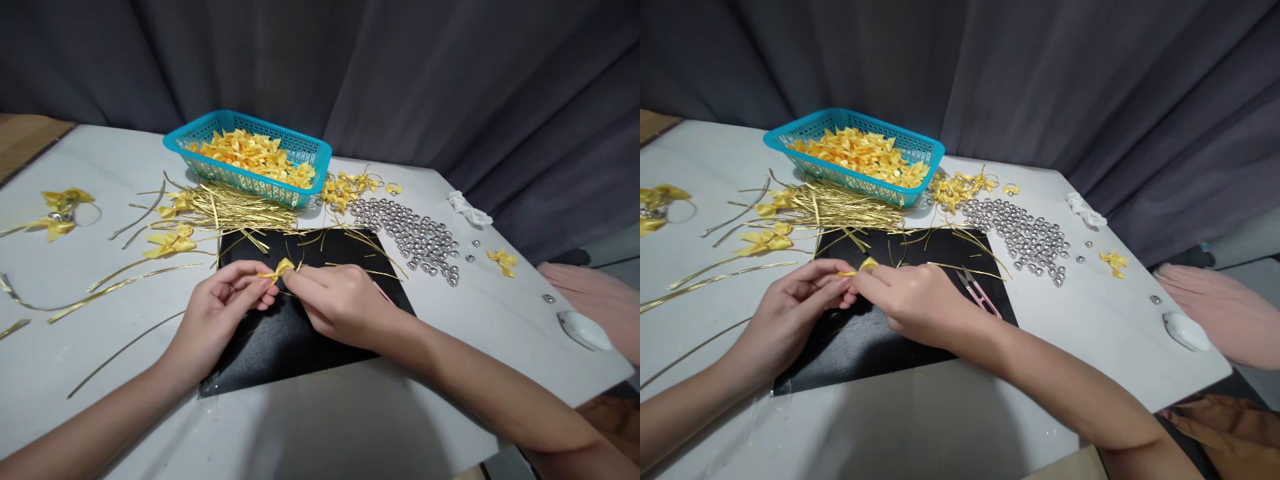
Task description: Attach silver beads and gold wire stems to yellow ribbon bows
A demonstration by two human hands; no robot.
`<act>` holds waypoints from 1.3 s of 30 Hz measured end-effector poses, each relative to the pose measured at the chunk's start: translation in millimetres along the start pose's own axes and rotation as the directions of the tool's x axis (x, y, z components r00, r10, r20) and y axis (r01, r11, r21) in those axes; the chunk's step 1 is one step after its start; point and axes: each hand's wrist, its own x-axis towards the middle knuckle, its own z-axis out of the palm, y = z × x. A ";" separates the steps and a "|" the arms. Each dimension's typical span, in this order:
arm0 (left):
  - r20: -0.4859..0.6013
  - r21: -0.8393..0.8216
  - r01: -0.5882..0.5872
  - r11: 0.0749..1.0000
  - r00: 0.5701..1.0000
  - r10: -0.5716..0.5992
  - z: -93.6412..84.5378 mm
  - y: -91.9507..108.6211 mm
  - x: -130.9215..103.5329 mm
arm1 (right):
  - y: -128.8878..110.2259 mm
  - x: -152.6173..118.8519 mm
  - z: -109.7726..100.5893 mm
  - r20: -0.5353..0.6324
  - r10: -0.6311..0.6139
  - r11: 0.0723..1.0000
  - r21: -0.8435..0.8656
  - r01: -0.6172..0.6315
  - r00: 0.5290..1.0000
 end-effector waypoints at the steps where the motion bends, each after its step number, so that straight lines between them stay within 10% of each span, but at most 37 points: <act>1: -0.019 0.060 -0.052 0.997 0.998 0.053 0.8 0.5 -2.0 | -0.2 -0.9 2.9 -0.027 -0.002 1.000 0.005 0.003 1.000; 8: -0.068 0.405 -0.360 0.841 0.905 0.420 3.1 -4.7 -22.3 | -13.4 -6.7 24.7 -0.258 0.079 0.996 0.066 -0.064 0.963; 15: 0.215 0.522 -0.640 0.564 0.739 0.638 -1.3 -2.1 -26.8 | -26.3 -11.8 30.5 -0.316 0.163 0.975 0.195 -0.104 0.935; 23: 0.235 0.603 -0.654 0.457 0.693 0.682 -2.6 -0.1 -27.9 | -33.7 -9.3 35.3 -0.379 0.393 0.881 0.416 -0.225 0.838; 29: 0.280 0.592 -0.718 0.366 0.609 0.742 -1.9 2.7 -26.1 | -34.0 -9.7 34.6 -0.259 0.452 0.808 0.525 -0.269 0.853; 39: 0.294 0.578 -0.736 0.353 0.592 0.751 -1.3 6.1 -28.3 | -31.5 -9.7 31.9 -0.217 0.366 0.836 0.504 -0.218 0.905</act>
